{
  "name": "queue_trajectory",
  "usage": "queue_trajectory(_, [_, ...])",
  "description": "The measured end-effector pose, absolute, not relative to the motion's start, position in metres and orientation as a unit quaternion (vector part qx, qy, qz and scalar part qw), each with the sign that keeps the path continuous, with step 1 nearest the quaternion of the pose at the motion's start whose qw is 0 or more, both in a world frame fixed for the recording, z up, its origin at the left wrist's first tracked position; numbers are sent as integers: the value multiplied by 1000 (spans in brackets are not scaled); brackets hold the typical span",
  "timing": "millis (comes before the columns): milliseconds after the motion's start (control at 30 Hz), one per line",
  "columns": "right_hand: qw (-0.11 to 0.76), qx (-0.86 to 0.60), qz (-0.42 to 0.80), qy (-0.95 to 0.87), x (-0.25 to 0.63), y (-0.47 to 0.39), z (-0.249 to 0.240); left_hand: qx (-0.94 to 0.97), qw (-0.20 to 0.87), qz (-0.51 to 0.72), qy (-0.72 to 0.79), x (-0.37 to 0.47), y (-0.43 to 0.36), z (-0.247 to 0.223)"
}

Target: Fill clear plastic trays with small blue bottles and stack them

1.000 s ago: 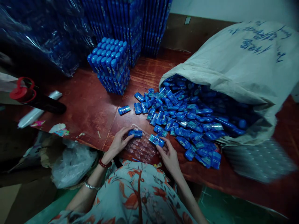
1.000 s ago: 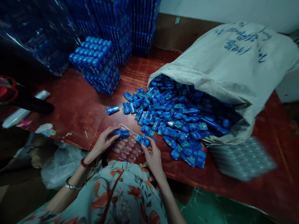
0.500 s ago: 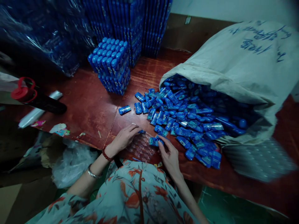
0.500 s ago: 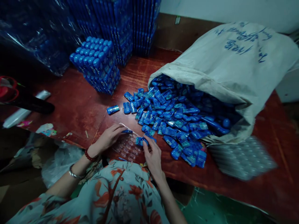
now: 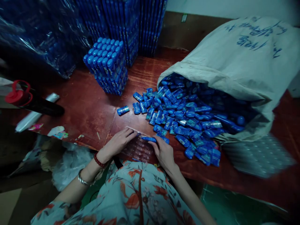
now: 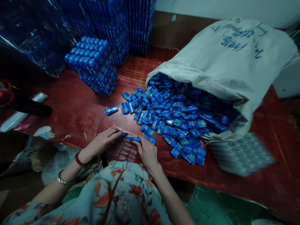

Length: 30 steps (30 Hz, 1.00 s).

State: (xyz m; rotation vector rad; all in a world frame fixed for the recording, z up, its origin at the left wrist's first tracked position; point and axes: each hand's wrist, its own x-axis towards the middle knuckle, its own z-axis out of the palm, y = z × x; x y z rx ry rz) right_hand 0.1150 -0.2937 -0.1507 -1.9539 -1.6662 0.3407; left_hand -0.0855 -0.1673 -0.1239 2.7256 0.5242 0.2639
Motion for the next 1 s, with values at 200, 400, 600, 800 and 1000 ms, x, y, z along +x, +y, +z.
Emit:
queue_trajectory(200, [45,-719,-20,-693,103,-270,-137,961,173,86,198,-88,-171,-119])
queue_trajectory(400, [-59,-672,4,-738,96,-254,-113,980,115,-11,164,-75,-164,-110])
queue_trajectory(600, [-76,-642,-1,-763,81,-245,-99,982,94,-35,159,-66,-166,-114])
queue_trajectory(800, [-51,-640,-21,-767,80,-235,-116,970,92,79,211,-73,-169,-135])
queue_trajectory(1000, [-6,-699,12,-715,113,-233,-115,963,95,129,219,-65,-149,-133])
